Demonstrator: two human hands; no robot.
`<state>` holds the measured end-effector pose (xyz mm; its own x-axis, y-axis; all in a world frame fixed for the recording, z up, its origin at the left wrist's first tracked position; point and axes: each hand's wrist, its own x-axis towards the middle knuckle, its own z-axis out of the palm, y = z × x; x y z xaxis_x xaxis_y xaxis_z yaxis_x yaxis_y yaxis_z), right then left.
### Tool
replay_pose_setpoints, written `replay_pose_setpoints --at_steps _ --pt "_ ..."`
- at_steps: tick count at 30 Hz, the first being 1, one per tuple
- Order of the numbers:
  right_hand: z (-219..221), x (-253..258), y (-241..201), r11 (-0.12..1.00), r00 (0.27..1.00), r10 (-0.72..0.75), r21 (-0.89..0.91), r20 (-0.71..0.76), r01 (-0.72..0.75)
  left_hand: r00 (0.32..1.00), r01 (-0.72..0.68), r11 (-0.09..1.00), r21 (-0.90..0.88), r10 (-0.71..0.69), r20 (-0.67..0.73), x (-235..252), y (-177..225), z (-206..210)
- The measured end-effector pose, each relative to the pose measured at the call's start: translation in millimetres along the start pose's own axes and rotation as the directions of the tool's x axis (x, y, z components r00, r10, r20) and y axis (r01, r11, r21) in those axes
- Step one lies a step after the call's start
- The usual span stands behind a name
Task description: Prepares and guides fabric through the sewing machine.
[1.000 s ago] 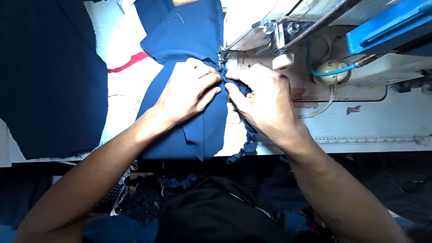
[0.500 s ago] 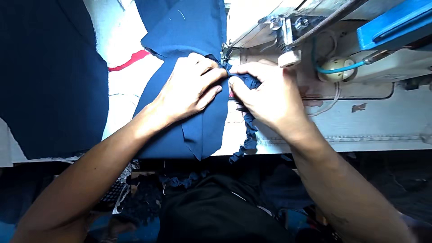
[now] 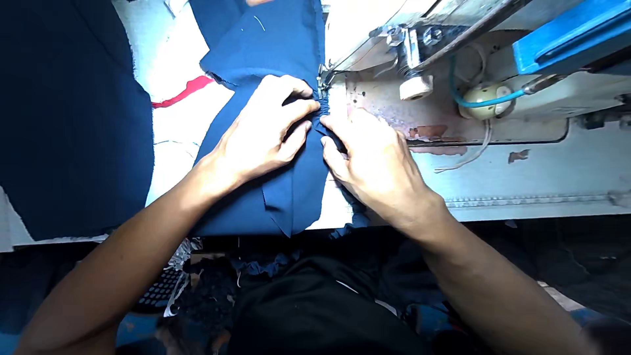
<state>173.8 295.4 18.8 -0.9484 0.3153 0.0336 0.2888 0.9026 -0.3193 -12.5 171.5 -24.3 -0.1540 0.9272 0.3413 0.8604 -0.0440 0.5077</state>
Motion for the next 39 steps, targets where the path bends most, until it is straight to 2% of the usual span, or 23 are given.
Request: replay_pose_setpoints --at_steps 1,3,5,6,8,13,17,20,24,26,27,28,29,30,31,32,33,34,35,37,39 --pt "0 0 -1 1.000 1.000 0.007 -0.006 0.010 -0.007 0.999 0.027 0.999 0.043 -0.025 -0.036 -3 6 -6" --pt "2 -2 -2 1.000 1.000 0.023 -0.006 0.008 -0.023 0.980 0.180 0.959 0.217 -0.157 -0.121 -11 19 -14" --pt "4 -3 -3 1.000 1.000 0.029 -0.005 -0.012 -0.029 0.927 0.374 0.846 0.381 -0.344 -0.147 -18 26 -16" --pt "6 -4 -3 0.999 0.999 0.035 -0.011 -0.016 -0.035 0.904 0.424 0.805 0.415 -0.407 -0.134 -21 26 -15" --pt "8 -7 -5 0.999 0.999 0.035 -0.028 -0.032 -0.036 0.891 0.438 0.794 0.422 -0.445 -0.089 -23 24 -12" --pt "13 -8 -4 0.999 0.998 0.021 -0.047 -0.061 -0.024 0.906 0.410 0.864 0.292 -0.423 -0.019 -16 24 -14" --pt "18 -9 -2 0.999 0.997 0.027 -0.046 -0.077 -0.030 0.850 0.511 0.792 0.334 -0.523 -0.060 -12 30 -18" --pt "20 -10 -2 0.998 0.997 0.019 -0.051 -0.080 -0.023 0.817 0.550 0.770 0.323 -0.576 -0.021 -8 28 -18" --pt "23 -10 -1 0.998 0.994 0.010 -0.067 -0.107 -0.017 0.839 0.524 0.806 0.274 -0.544 -0.004 -5 26 -17" --pt "25 -12 0 0.998 0.993 0.005 -0.066 -0.119 -0.013 0.863 0.503 0.849 0.162 -0.504 -0.037 -1 29 -17" --pt "25 -12 1 0.998 0.992 -0.001 -0.065 -0.126 -0.007 0.867 0.498 0.867 -0.005 -0.498 -0.022 2 31 -19" --pt "26 -13 1 0.998 0.991 -0.006 -0.064 -0.132 -0.003 0.866 0.488 0.834 -0.257 -0.500 0.021 6 33 -20" --pt "26 -13 1 0.998 0.991 -0.008 -0.062 -0.133 0.000 0.859 0.458 0.694 -0.556 -0.507 0.074 11 35 -20" --pt "26 -13 1 0.998 0.991 -0.009 -0.060 -0.133 0.001 0.854 0.405 0.509 -0.760 -0.507 0.117 14 35 -19" --pt "26 -13 2 0.998 0.991 -0.007 -0.063 -0.131 -0.001 0.859 0.346 0.410 -0.844 -0.500 0.109 14 32 -16" --pt "27 -12 3 0.998 0.991 -0.007 -0.066 -0.135 -0.002 0.876 0.300 0.476 -0.827 -0.481 0.041 12 28 -11" --pt "27 -12 3 0.998 0.990 -0.004 -0.067 -0.140 -0.006 0.906 0.269 0.656 -0.705 -0.420 -0.045 10 24 -6" --pt "28 -11 4 0.998 0.988 -0.002 -0.066 -0.154 -0.008 0.938 0.235 0.831 -0.505 -0.329 -0.106 7 20 -2" --pt "29 -11 4 0.998 0.987 -0.002 -0.065 -0.160 -0.008 0.964 0.189 0.933 -0.305 -0.236 -0.123 4 19 1" --pt "30 -11 4 0.998 0.987 -0.006 -0.065 -0.162 -0.004 0.989 0.100 0.992 -0.071 -0.107 -0.104 2 19 6" --pt "29 -11 4 0.998 0.988 -0.003 -0.065 -0.154 -0.008 0.994 0.052 0.998 0.032 -0.049 -0.093 1 17 11"
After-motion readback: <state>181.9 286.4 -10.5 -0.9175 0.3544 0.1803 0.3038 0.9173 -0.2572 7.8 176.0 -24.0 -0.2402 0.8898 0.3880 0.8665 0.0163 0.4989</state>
